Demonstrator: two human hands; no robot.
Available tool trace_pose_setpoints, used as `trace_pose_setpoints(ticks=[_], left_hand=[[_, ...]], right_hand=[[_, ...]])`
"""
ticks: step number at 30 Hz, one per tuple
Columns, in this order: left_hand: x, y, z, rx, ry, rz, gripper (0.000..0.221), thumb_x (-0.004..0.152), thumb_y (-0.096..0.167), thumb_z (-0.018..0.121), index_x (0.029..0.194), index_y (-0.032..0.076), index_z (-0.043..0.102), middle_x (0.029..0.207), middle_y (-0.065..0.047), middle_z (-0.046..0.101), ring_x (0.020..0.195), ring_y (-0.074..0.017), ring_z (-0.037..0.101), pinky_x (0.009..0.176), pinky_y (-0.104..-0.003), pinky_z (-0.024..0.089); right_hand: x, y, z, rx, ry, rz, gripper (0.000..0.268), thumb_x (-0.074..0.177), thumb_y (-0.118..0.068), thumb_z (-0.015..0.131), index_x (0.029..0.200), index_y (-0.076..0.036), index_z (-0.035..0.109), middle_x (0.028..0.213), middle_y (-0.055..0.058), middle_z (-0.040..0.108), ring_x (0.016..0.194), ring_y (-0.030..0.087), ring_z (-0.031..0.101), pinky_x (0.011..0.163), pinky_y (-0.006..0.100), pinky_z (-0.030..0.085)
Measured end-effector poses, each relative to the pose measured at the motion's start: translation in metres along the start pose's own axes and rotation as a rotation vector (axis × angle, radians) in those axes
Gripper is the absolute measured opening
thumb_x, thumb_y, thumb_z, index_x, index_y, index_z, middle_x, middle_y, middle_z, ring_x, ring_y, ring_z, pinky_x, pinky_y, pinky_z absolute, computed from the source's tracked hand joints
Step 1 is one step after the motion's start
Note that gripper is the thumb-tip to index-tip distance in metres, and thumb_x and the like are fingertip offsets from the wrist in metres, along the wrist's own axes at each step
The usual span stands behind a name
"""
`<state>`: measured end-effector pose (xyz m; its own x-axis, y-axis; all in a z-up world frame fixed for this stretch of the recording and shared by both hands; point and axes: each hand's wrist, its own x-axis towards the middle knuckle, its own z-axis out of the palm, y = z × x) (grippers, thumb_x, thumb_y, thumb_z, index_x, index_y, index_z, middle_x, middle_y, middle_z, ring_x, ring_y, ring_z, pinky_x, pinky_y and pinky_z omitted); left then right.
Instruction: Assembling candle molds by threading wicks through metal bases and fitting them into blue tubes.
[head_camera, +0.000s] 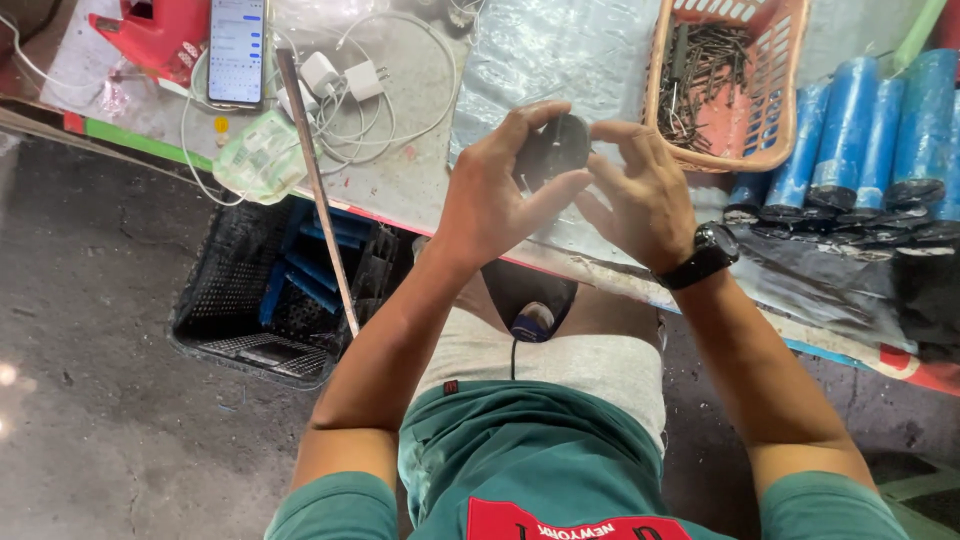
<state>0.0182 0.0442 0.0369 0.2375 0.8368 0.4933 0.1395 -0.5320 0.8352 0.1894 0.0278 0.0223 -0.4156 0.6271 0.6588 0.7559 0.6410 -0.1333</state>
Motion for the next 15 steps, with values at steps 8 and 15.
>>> trace_pose_setpoints(ticks=[8,15], left_hand=[[0.006,0.017,-0.002,0.149,-0.089,-0.044,0.043,0.077,0.041,0.059,0.111,0.016,0.046,0.089,0.000,0.063,0.068,-0.0086,0.059,0.062,-0.020,0.049],[0.004,0.016,0.000,0.104,-0.092,-0.086,0.041,0.076,0.035,0.061,0.110,0.016,0.047,0.090,0.000,0.063,0.068,-0.0078,0.058,0.060,-0.019,0.048]], right_hand=[[-0.005,-0.001,0.005,-0.012,0.034,-0.002,0.009,0.079,0.000,0.064,0.073,-0.003,0.058,0.095,0.013,0.053,0.080,0.026,0.051,0.064,0.036,0.045],[-0.004,0.004,0.005,-0.062,-0.050,0.034,0.013,0.072,-0.001,0.060,0.084,0.000,0.057,0.103,0.013,0.051,0.085,0.029,0.051,0.068,0.038,0.047]])
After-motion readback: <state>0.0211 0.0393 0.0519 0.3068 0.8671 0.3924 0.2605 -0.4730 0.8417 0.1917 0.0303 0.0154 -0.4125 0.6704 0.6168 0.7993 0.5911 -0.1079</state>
